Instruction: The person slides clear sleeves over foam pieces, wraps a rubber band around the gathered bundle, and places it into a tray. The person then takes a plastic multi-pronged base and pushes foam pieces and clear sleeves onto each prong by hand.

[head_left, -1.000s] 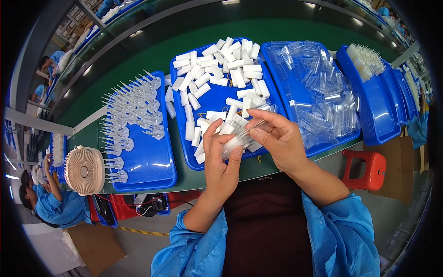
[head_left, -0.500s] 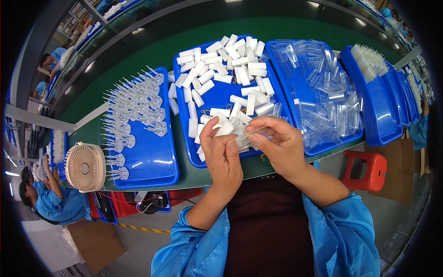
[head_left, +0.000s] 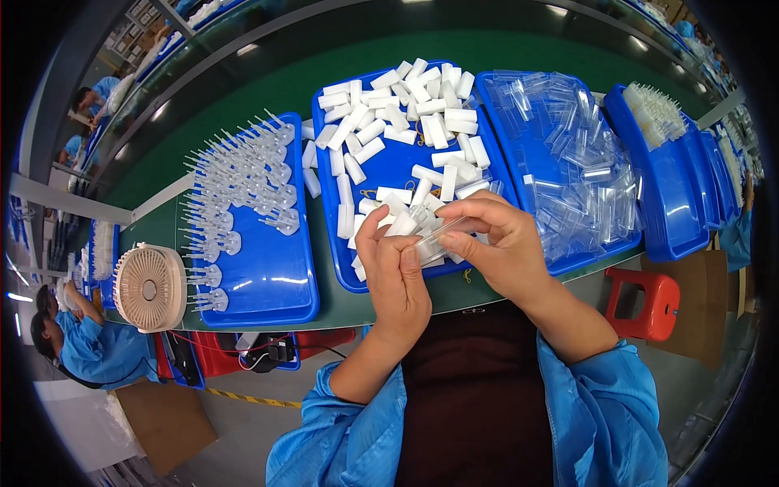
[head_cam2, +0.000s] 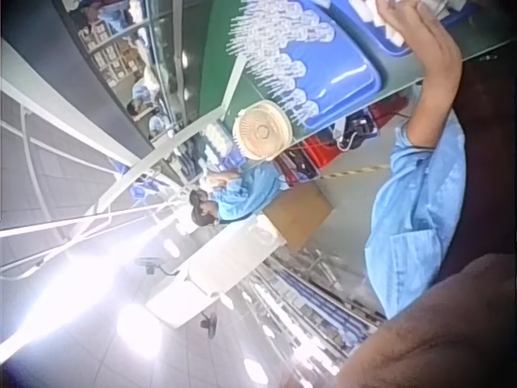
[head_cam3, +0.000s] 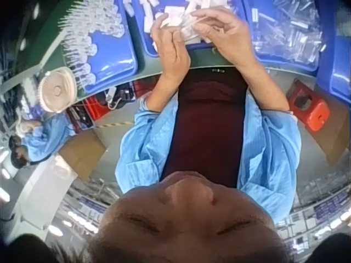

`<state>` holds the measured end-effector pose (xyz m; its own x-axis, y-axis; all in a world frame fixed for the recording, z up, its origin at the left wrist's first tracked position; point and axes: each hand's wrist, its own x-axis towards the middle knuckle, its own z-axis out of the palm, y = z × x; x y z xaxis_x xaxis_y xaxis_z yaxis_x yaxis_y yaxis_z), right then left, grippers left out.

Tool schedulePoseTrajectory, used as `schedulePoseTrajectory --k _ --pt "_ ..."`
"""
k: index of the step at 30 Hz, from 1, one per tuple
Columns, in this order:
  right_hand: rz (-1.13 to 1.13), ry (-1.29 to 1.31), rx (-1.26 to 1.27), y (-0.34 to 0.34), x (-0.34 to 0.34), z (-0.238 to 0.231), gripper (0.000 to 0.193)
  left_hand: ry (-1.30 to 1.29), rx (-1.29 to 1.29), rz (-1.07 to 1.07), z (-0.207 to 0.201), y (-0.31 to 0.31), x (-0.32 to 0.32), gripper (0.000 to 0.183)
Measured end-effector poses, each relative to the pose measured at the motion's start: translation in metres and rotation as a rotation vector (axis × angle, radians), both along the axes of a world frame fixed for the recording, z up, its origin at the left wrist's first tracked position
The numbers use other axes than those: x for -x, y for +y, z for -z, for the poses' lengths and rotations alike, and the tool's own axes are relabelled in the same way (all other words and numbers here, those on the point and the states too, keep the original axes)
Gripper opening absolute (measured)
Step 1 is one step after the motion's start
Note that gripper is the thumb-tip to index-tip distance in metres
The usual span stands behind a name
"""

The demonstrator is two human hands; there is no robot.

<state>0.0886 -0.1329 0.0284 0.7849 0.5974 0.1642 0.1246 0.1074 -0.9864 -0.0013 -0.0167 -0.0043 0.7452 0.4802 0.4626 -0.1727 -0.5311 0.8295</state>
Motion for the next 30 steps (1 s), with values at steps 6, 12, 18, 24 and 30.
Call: schedulePoseTrajectory --k 6,12,18,24,30 --pt "0.154 -0.387 0.157 0.001 -0.003 0.000 0.028 -0.121 0.191 0.096 0.006 -0.001 0.003 0.041" --pt "0.032 -0.294 0.117 0.007 0.012 0.001 0.027 -0.324 0.200 0.139 0.014 -0.014 -0.002 0.075" --pt "0.027 -0.346 0.124 0.001 0.014 -0.007 0.030 -0.416 0.238 0.241 0.011 -0.013 0.002 0.078" --pt "-0.011 -0.593 0.220 -0.015 0.016 -0.023 0.032 -0.211 0.615 0.589 -0.010 0.013 0.008 0.051" --pt "-0.147 -0.560 0.262 -0.023 0.013 -0.018 0.032 -0.078 0.871 0.661 -0.009 0.002 0.010 0.026"
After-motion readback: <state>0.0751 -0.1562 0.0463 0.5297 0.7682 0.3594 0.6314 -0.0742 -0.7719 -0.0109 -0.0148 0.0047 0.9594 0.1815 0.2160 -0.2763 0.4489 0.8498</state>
